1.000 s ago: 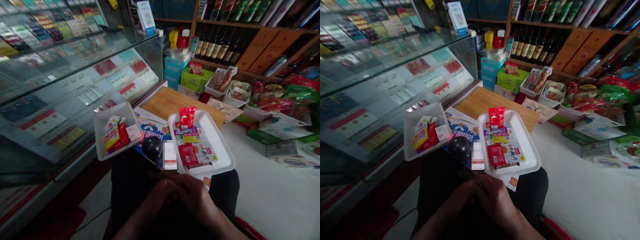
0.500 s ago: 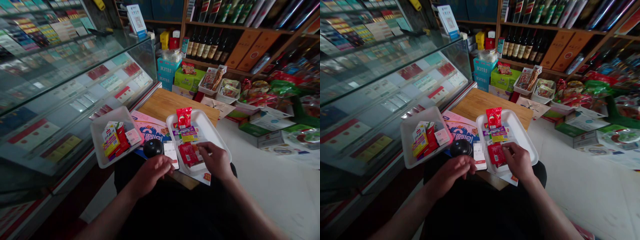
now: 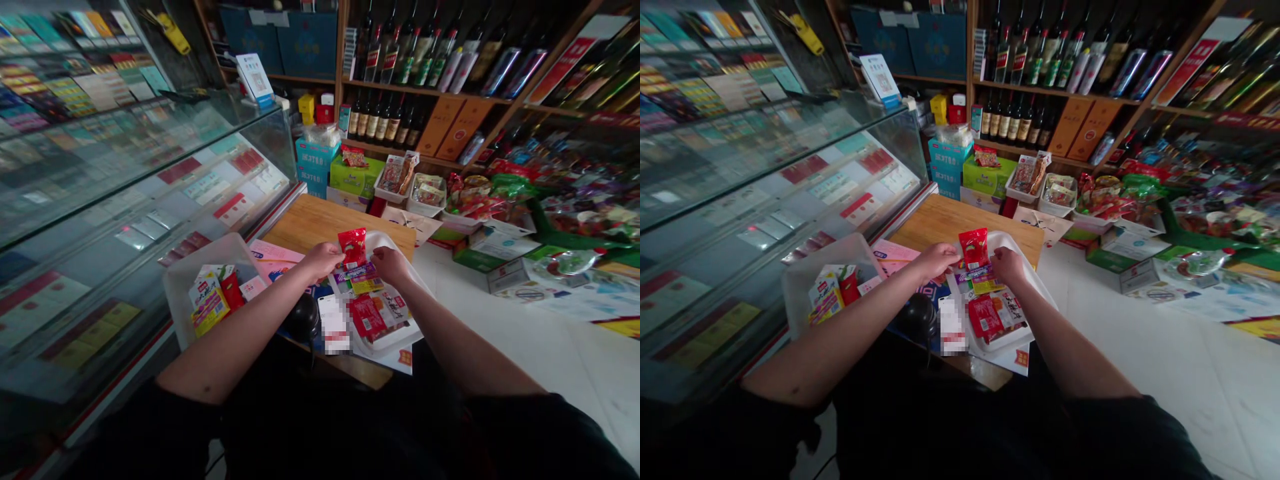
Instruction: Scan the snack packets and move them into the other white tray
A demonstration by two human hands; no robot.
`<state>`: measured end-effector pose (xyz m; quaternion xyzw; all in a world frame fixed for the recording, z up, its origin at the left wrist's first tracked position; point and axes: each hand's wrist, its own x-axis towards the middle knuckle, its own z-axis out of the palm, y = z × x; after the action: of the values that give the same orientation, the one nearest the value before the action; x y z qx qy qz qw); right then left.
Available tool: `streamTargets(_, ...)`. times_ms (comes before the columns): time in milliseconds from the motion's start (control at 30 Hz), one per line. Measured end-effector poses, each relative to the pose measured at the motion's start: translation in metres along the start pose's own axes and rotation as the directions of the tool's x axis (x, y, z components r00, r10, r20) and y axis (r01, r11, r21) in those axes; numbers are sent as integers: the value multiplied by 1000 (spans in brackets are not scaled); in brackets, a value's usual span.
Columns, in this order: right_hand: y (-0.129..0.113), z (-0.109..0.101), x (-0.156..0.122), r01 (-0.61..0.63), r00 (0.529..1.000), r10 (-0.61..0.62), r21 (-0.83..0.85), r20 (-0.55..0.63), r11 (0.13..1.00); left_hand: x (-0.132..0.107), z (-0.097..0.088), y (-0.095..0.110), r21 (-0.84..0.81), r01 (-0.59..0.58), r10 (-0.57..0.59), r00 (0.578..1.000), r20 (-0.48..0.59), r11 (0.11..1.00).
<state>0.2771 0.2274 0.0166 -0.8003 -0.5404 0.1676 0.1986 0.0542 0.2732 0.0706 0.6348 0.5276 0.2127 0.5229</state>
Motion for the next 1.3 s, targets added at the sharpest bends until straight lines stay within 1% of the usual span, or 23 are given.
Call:
streamTargets(67, 1, 7, 9, 11, 999, -10, -17, 38, 1000, 10, 11, -5, 35, 40, -40, 999, -2, 999)
streamTargets(133, 2, 15, 15, 22, 995, -18, -37, 94, 999, 20, 18, -10, 50, 63, -62, 998, -8, 997)
streamTargets(267, 4, 27, 24, 52, 982, -33, -94, 186, 994, 38, 21, -16, 40, 72, -73, 997, 3, 997)
streamTargets(367, 5, 33, 26, 55, 979, -33, -105, 200, 993, 48, 21, -19, 16, 71, -71, 997, 22, 997)
streamTargets(500, 4, 34, 23, 42, 986, -27, -91, 167, 995, 52, 22, -25, 5, 50, -50, 999, 13, 999)
streamTargets(700, -3, 27, 12, 69, 992, -71, 24, 105, 997, 45, 17, -26, 59, -32, 36, 997, -66, 998)
streamTargets(800, -6, 22, 9, 96, 991, -103, 77, 84, 992, 40, 11, -21, 55, -57, 62, 995, -84, 997)
streamTargets(900, -9, 17, 6, 143, 985, -157, 157, 77, 977, 32, 4, -14, 40, -124, 127, 987, -101, 991)
streamTargets(967, -11, 14, 3, 172, 978, -194, 225, 76, 959, 25, -2, -9, -14, -155, 153, 981, -119, 988)
streamTargets(1133, -25, 5, -7, 198, 967, -237, 315, 91, 928, 4, -18, -2, -261, -185, 141, 974, -176, 947)
streamTargets(1200, -34, 0, -11, 212, 963, -257, 355, 82, 910, -4, -25, -2, -304, -194, 132, 968, -213, 933)
streamTargets(1300, -50, -6, -16, 217, 962, -265, 392, 71, 894, -16, -39, -4, -312, -200, 116, 956, -268, 929)
